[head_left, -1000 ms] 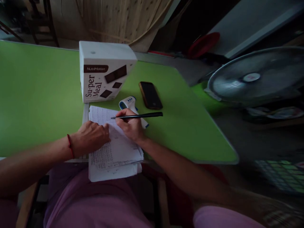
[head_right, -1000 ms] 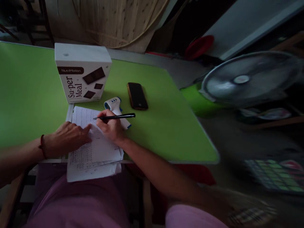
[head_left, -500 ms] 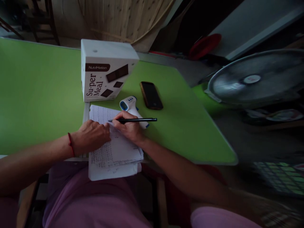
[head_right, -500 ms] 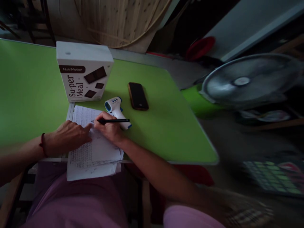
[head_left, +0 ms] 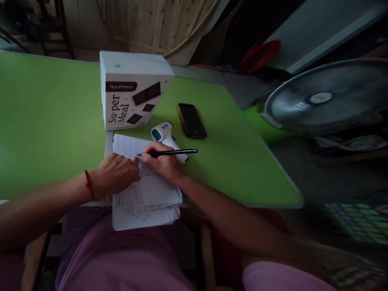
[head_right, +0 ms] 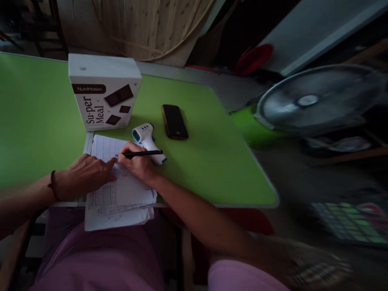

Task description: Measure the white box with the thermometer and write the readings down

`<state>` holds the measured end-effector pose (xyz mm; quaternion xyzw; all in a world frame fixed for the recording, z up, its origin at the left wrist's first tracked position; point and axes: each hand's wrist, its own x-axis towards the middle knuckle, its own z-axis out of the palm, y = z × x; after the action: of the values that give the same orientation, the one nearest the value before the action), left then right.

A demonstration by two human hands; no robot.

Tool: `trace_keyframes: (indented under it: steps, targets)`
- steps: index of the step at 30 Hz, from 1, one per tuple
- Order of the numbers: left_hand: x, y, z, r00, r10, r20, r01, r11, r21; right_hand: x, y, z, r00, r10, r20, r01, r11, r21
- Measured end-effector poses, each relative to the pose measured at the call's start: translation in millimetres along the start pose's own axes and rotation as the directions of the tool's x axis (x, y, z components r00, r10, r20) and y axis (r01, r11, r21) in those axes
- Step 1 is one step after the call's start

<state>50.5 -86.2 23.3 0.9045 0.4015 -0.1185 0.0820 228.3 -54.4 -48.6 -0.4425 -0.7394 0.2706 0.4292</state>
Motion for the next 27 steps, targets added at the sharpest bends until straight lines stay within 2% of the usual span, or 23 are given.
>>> trace_keyframes:
  steps: [3, 12, 18, 27]
  targets:
    - [0.0, 0.0, -1.0, 0.999, -0.004, 0.047, 0.001, 0.998, 0.065, -0.1, -0.1, -0.5, 1.000, 0.004, 0.011, -0.004, 1.000, 0.003]
    - [0.3, 1.2, -3.9, 0.999, -0.003, 0.046, 0.000, 0.998, 0.059, -1.9, 4.4, 1.7, 0.999, 0.004, -0.051, -0.006, 1.000, -0.026]
    - [0.4, -0.5, -1.4, 0.999, 0.003, 0.035, -0.004, 0.998, 0.056, -1.1, 1.5, -1.0, 0.999, 0.049, 0.000, -0.049, 0.998, -0.024]
    - [0.2, 0.3, -3.7, 0.998, -0.001, 0.059, -0.003, 0.998, 0.065, -1.1, 1.9, -1.2, 1.000, 0.021, 0.004, -0.021, 1.000, -0.017]
